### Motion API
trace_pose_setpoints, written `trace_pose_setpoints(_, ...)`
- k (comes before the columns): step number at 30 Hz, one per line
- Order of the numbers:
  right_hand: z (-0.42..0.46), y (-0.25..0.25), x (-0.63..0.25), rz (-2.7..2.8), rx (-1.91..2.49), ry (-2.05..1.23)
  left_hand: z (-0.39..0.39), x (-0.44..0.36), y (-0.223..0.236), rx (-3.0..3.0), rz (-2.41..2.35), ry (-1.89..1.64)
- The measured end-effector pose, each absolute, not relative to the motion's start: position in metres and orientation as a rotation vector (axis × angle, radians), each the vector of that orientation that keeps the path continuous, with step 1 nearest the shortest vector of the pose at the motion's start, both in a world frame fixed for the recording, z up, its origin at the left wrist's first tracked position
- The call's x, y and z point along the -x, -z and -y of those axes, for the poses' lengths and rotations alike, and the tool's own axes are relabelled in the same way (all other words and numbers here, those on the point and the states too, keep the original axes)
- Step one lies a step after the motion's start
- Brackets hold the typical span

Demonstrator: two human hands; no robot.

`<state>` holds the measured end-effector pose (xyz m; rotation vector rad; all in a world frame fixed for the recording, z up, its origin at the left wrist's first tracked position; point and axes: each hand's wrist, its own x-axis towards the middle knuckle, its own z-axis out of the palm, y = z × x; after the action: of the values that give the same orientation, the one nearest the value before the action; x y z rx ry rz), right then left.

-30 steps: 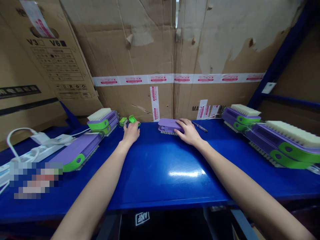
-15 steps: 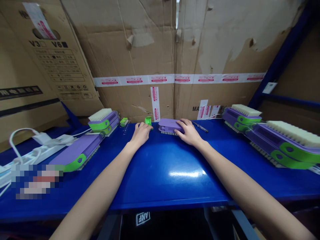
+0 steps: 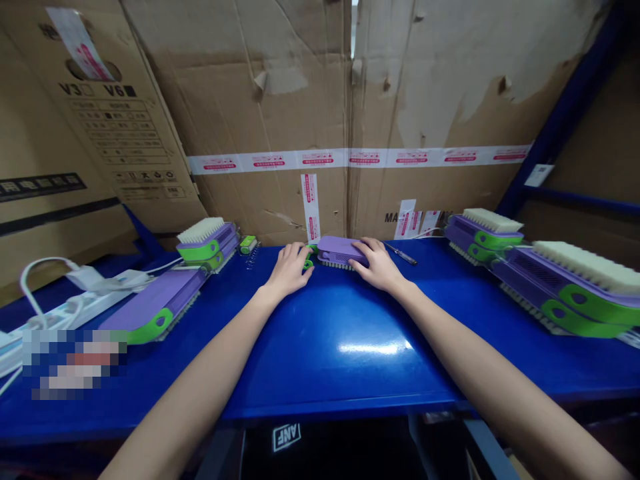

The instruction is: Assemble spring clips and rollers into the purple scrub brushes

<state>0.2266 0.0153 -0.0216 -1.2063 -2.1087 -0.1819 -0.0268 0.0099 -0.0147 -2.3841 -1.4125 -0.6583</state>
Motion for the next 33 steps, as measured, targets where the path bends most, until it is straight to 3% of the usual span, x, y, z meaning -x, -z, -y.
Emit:
trace_pose_setpoints(8,-0.017,0.022,-0.227,2.128,1.201,0.154,-0.020,0.036,0.023,2.522,1.733,0.632)
trace_pose_setpoints(20,-0.015,0.020,-0.227,2.148,1.171,0.124,-0.017,0.025,0.023,2.455,1.888,1.133)
trace_pose_setpoints(33,-0.013,0.018,-0.227,2.162,1.173,0.114,-0.008,0.016,0.017,2.271,1.885,1.323)
